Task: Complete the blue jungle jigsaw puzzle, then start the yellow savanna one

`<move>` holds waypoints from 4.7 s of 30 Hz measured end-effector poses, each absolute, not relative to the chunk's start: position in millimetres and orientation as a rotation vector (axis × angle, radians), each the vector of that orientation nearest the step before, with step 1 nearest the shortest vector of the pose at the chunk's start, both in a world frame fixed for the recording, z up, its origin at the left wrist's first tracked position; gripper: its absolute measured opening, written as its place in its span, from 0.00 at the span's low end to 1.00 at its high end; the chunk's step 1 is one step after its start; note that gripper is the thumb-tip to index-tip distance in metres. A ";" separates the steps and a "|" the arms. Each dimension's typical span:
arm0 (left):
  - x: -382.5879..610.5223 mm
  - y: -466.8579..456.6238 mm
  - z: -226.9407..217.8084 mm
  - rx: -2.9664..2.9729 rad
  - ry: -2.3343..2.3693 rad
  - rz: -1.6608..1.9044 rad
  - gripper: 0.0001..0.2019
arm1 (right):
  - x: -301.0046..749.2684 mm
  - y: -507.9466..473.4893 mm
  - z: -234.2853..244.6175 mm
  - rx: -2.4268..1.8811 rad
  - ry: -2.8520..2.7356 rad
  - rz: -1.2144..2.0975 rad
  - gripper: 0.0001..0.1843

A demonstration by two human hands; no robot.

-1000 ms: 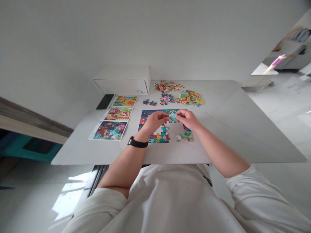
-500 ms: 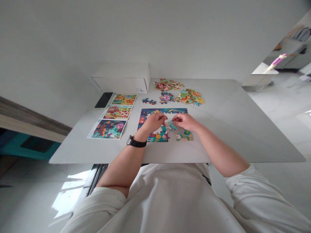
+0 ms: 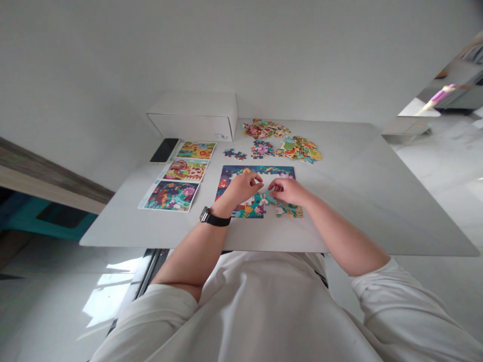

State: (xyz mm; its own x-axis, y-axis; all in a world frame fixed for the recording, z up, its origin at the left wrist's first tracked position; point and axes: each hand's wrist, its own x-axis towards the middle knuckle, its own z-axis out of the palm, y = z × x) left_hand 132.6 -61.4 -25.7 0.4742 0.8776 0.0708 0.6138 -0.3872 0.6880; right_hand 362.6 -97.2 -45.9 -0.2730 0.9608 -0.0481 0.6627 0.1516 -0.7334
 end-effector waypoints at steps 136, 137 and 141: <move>57.4 -1.6 -28.2 2.302 1.477 0.620 0.23 | 366.4 79.2 -49.9 -1.768 -2.222 0.139 0.30; 57.5 -1.6 -28.6 2.308 1.473 0.622 0.23 | 366.5 80.0 -50.6 -1.775 -2.213 0.145 0.29; 58.2 -2.7 -29.1 2.312 1.464 0.623 0.23 | 364.0 80.0 -49.9 -1.797 -2.174 0.144 0.27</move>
